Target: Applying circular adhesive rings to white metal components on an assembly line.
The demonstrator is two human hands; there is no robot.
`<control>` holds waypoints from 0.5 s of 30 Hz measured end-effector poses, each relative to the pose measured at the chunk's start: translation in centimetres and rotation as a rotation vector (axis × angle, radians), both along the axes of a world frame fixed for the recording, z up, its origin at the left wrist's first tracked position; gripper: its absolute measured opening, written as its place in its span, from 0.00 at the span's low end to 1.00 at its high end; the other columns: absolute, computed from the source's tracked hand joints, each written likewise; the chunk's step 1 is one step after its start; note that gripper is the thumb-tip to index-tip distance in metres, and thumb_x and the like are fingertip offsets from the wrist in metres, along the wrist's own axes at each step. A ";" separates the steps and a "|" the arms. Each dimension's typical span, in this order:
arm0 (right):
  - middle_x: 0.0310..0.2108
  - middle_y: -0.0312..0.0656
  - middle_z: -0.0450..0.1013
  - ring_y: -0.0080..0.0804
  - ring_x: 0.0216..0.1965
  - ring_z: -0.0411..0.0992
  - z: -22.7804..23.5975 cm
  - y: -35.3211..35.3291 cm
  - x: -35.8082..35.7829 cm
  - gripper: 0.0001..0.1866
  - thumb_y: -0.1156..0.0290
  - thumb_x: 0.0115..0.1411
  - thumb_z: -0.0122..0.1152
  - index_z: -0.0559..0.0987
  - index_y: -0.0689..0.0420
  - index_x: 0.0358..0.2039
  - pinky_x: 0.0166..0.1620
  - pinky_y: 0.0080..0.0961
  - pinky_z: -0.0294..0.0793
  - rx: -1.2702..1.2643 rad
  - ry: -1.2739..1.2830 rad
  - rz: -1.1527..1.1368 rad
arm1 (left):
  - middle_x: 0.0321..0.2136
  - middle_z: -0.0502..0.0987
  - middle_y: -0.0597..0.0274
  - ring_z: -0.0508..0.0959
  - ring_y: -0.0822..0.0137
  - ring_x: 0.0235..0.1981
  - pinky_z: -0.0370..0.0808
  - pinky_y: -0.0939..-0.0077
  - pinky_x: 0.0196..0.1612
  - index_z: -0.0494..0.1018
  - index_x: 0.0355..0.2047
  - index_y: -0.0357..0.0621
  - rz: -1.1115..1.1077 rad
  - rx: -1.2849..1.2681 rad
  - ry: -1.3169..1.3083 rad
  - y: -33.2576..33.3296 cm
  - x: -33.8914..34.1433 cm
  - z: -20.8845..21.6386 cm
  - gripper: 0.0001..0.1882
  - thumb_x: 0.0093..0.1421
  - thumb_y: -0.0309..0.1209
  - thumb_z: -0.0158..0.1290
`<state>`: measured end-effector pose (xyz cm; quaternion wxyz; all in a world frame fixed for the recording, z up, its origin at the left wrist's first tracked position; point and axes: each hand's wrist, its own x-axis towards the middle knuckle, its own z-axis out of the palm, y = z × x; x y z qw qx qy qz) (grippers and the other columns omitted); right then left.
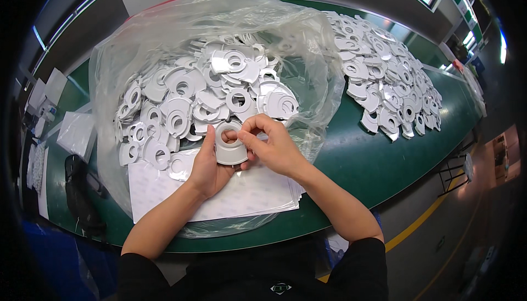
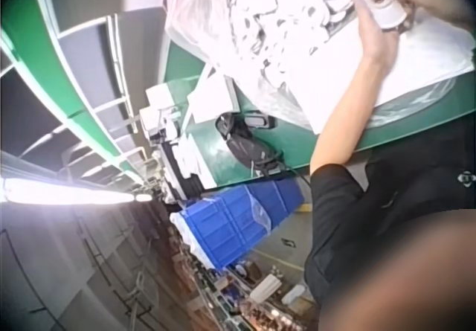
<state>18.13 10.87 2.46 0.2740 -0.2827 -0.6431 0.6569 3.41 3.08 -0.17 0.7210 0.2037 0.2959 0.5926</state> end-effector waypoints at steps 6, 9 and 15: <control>0.32 0.35 0.67 0.16 0.22 0.67 -0.1 0.1 0.1 0.08 0.70 0.61 0.56 0.71 0.62 0.33 0.26 0.15 0.68 -0.007 0.008 0.007 | 0.36 0.73 0.58 0.74 0.64 0.36 0.69 0.72 0.34 0.67 0.42 0.46 0.005 -0.008 0.003 0.0 0.1 0.2 0.32 0.65 0.57 0.21; 0.31 0.35 0.67 0.15 0.22 0.67 0.0 0.0 0.0 0.08 0.70 0.61 0.56 0.71 0.61 0.33 0.26 0.15 0.68 -0.013 0.006 0.006 | 0.36 0.73 0.58 0.75 0.64 0.36 0.69 0.72 0.34 0.67 0.42 0.46 0.010 -0.013 -0.001 0.0 0.1 0.2 0.32 0.66 0.57 0.21; 0.31 0.35 0.67 0.15 0.22 0.67 0.0 0.1 0.0 0.08 0.70 0.60 0.56 0.71 0.62 0.33 0.25 0.14 0.68 0.001 0.005 0.008 | 0.35 0.73 0.58 0.74 0.65 0.35 0.69 0.73 0.34 0.68 0.41 0.46 0.003 -0.006 0.016 0.0 0.1 0.2 0.32 0.66 0.57 0.20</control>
